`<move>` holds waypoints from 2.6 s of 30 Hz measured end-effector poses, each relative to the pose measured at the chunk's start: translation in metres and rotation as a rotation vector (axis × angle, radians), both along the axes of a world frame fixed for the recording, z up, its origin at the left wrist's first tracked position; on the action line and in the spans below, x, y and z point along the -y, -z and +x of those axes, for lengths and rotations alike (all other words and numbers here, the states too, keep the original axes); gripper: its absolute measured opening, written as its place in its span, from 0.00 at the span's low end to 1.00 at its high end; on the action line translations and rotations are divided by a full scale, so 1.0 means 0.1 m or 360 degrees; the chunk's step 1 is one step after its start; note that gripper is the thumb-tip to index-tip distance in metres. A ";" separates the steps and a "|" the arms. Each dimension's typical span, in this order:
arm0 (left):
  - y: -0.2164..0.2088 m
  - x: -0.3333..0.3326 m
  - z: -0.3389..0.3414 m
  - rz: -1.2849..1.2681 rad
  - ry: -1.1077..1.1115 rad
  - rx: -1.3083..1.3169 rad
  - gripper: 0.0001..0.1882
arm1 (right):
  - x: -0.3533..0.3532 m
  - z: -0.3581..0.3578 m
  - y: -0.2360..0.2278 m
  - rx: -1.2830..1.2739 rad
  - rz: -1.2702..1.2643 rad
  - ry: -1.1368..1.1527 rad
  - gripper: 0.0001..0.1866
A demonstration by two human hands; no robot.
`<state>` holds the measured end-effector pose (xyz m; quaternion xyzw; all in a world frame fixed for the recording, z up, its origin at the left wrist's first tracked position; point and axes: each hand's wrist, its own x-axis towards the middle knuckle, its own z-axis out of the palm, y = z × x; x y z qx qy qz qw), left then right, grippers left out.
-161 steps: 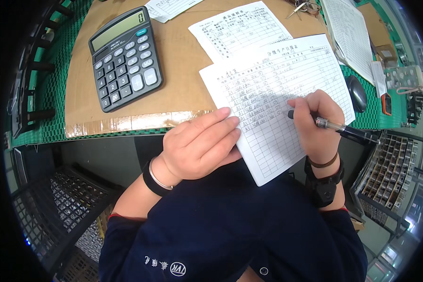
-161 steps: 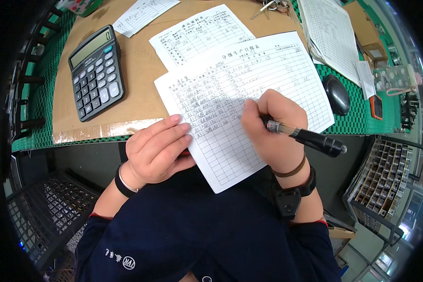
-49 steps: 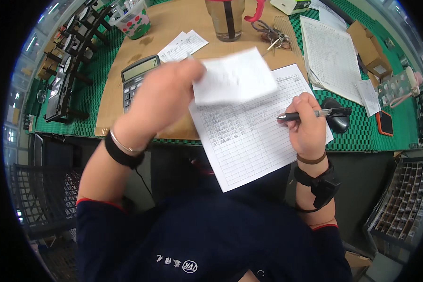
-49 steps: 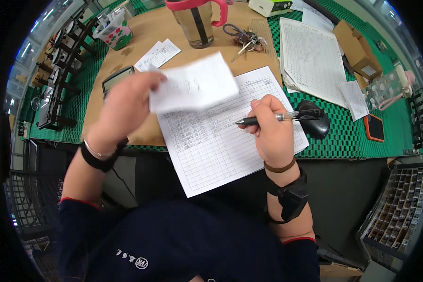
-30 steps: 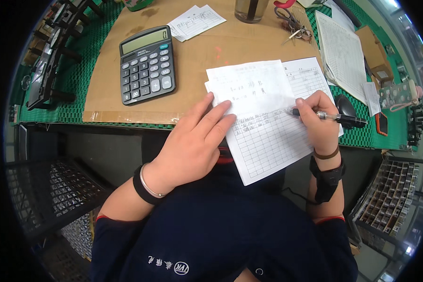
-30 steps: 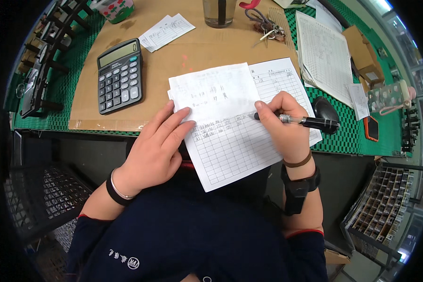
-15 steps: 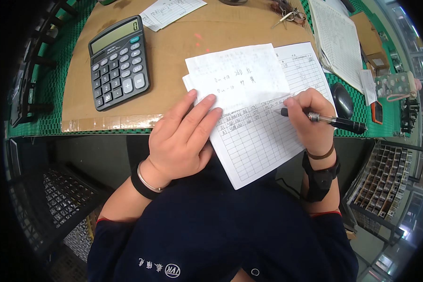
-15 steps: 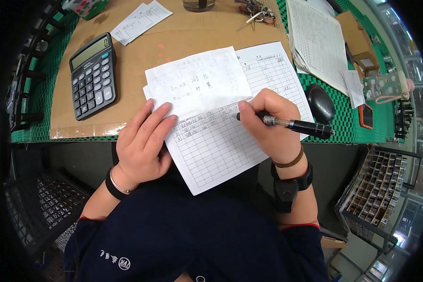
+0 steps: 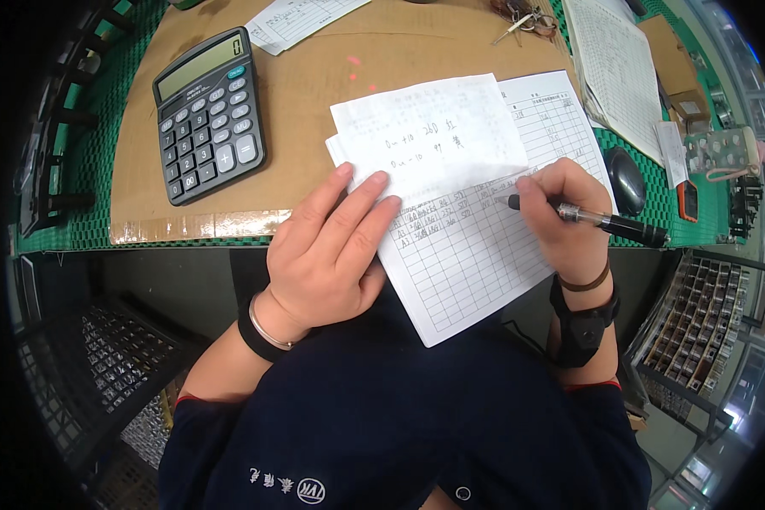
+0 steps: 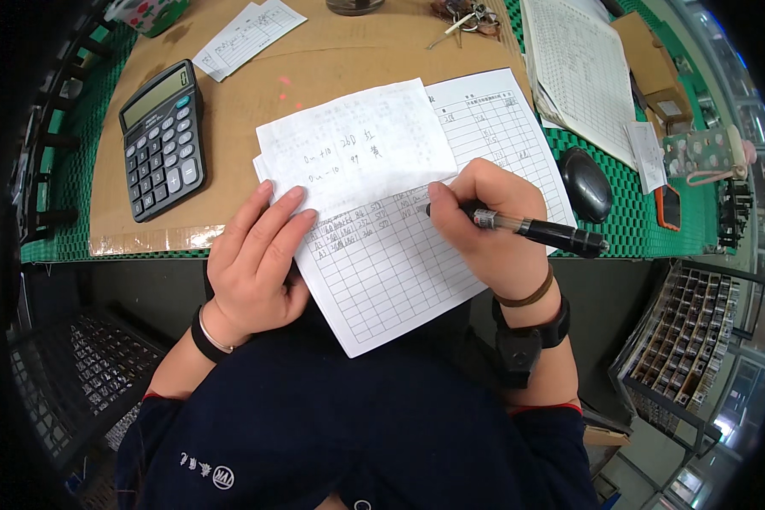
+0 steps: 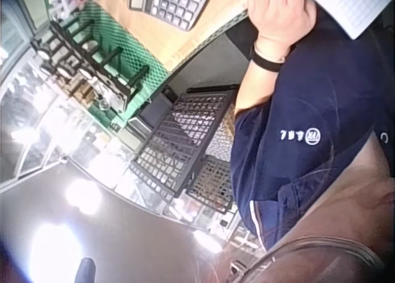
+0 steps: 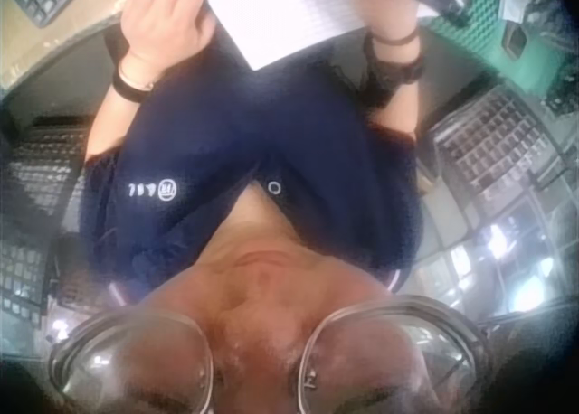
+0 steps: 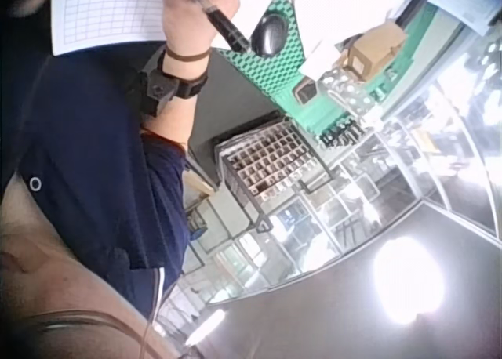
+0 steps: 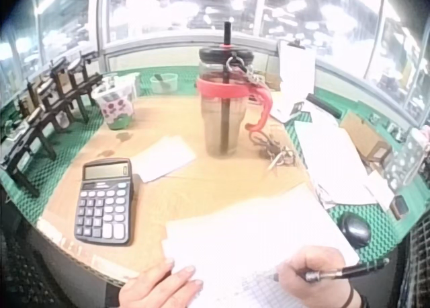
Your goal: Filling out production logs using a calculator and then checking metal parts on a shelf.
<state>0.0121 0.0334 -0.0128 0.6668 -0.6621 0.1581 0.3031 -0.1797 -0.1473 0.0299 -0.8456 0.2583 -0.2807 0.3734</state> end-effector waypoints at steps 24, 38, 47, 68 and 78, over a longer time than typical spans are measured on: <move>0.00 -0.01 -0.01 0.0010 0.0004 -0.0005 0.25 | 0.02 0.00 0.07 0.0147 -0.0030 0.0073 0.14; 0.01 -0.03 0.01 0.0070 0.0044 0.0006 0.24 | 0.05 0.00 0.09 0.0149 -0.0008 0.0089 0.17; 0.00 -0.01 0.00 0.0014 0.0000 0.0019 0.25 | 0.05 0.00 0.08 0.0213 0.0140 0.0095 0.16; 0.01 0.00 0.00 0.0026 0.0009 0.0054 0.26 | 0.15 -0.08 0.11 0.0220 0.0006 0.0045 0.15; 0.01 0.00 -0.01 0.0027 0.0007 0.0057 0.26 | 0.11 -0.05 0.06 0.0132 -0.0016 0.0040 0.17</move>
